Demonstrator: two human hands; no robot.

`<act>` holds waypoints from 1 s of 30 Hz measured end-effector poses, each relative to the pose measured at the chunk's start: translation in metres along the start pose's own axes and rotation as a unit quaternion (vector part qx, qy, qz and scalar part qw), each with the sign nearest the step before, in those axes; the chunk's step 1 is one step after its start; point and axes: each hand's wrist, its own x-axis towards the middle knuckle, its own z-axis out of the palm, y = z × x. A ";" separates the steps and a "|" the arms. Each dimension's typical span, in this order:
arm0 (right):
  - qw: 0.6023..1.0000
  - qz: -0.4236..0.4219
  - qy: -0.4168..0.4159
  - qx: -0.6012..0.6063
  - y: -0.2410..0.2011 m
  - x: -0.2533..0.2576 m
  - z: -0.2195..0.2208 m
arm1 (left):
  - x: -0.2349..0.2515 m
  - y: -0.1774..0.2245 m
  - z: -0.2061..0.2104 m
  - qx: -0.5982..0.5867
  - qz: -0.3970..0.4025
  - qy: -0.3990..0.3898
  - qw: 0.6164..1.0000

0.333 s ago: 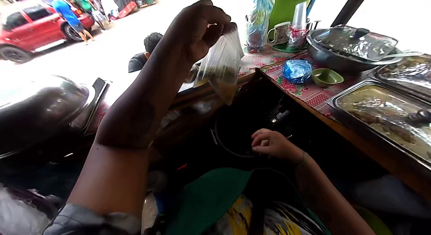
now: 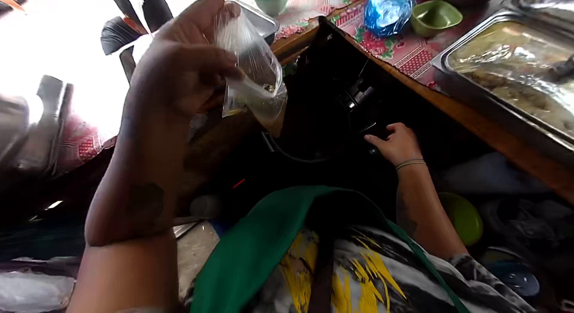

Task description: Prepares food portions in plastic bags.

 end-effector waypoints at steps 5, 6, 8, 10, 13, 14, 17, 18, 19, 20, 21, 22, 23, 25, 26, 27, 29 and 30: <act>0.983 0.090 -0.010 0.160 0.028 0.066 0.062 | -0.050 -0.061 0.001 -0.070 -0.052 0.026 0.996; 0.976 0.102 -0.008 0.190 0.030 0.078 0.070 | -0.060 -0.070 0.001 -0.083 -0.061 0.036 0.994; 0.959 0.124 0.000 0.257 0.027 0.096 0.079 | -0.075 -0.086 -0.001 -0.103 -0.077 0.053 0.990; 0.936 0.161 0.009 0.313 0.020 0.110 0.084 | -0.088 -0.097 -0.003 -0.113 -0.084 0.072 0.987; 0.916 0.205 0.006 0.346 0.016 0.116 0.092 | -0.108 -0.105 -0.003 -0.111 -0.092 0.107 0.984; 0.911 0.206 0.003 0.357 0.022 0.111 0.097 | -0.115 -0.106 0.000 -0.107 -0.102 0.126 0.981; 0.893 0.169 -0.008 0.418 0.016 0.120 0.100 | -0.121 -0.100 0.005 -0.096 -0.115 0.217 0.965; 0.888 0.159 -0.009 0.432 0.007 0.122 0.101 | -0.123 -0.100 0.004 -0.097 -0.115 0.232 0.961; 0.885 0.158 -0.007 0.438 0.001 0.121 0.101 | -0.125 -0.101 0.003 -0.106 -0.113 0.241 0.958; 0.884 0.165 -0.002 0.437 -0.002 0.118 0.101 | -0.126 -0.102 0.003 -0.113 -0.112 0.249 0.955; 0.890 0.168 0.005 0.424 -0.004 0.116 0.101 | -0.127 -0.102 0.003 -0.120 -0.111 0.256 0.953; 0.903 0.159 0.007 0.398 -0.006 0.114 0.101 | -0.128 -0.101 0.003 -0.124 -0.110 0.264 0.950; 0.922 0.135 0.005 0.363 -0.009 0.112 0.102 | -0.129 -0.099 0.004 -0.124 -0.107 0.273 0.948; 0.964 0.045 -0.025 0.262 -0.020 0.104 0.105 | -0.129 -0.095 0.003 -0.123 -0.102 0.291 0.943; 0.977 -0.007 -0.047 0.209 -0.025 0.096 0.109 | -0.131 -0.096 0.004 -0.126 -0.102 0.303 0.939; 0.984 -0.052 -0.076 0.155 -0.030 0.085 0.113 | -0.134 -0.098 0.004 -0.129 -0.103 0.310 0.936; 0.982 -0.125 -0.138 0.023 -0.047 0.062 0.117 | -0.136 -0.102 0.005 -0.129 -0.109 0.316 0.934; 0.971 -0.160 -0.169 -0.046 -0.057 0.051 0.117 | -0.136 -0.104 0.005 -0.126 -0.111 0.317 0.933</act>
